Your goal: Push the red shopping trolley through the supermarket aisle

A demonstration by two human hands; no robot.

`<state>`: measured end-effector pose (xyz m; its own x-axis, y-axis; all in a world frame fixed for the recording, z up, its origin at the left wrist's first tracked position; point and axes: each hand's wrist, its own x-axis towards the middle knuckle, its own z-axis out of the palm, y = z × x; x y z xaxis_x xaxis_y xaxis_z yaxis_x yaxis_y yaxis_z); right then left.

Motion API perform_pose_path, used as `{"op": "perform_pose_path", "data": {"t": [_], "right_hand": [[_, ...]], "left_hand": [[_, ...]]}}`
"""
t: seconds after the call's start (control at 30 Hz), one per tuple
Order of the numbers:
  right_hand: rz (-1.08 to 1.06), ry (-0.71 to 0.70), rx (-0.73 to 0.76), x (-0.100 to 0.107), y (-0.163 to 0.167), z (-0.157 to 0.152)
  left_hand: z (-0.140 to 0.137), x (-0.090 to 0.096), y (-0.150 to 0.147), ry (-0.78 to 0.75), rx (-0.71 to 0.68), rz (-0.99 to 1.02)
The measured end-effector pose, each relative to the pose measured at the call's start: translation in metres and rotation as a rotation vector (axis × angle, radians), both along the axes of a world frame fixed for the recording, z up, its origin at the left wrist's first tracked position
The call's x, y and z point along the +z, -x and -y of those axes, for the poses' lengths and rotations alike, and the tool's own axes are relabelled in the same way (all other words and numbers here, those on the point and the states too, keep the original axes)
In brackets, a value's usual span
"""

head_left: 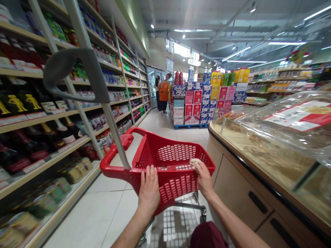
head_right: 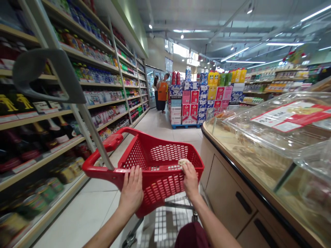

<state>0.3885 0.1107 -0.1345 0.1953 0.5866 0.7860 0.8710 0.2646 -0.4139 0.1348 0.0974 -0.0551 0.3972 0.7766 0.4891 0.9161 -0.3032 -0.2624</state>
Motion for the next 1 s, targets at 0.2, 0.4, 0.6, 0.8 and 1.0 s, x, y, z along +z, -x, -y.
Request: {"op": "perform_pose_path", "data": {"t": [0.2, 0.4, 0.6, 0.8, 1.0], "right_hand": [[0.102, 0.03, 0.14, 0.004, 0.006, 0.004], [0.062, 0.052, 0.125, 0.008, 0.013, 0.005], [0.017, -0.017, 0.048, 0.008, 0.021, 0.002], [0.112, 0.017, 0.245, 0.009, 0.047, 0.005], [0.0, -0.036, 0.051, -0.011, 0.012, -0.004]], "left_hand": [[0.0, 0.0, 0.003, 0.021, -0.017, 0.0], [0.001, -0.001, -0.001, 0.013, 0.011, -0.003], [0.002, -0.001, 0.0, 0.011, -0.007, -0.02], [0.003, -0.002, 0.0, -0.019, 0.012, -0.001], [0.003, -0.006, -0.005, -0.014, 0.012, -0.004]]}}
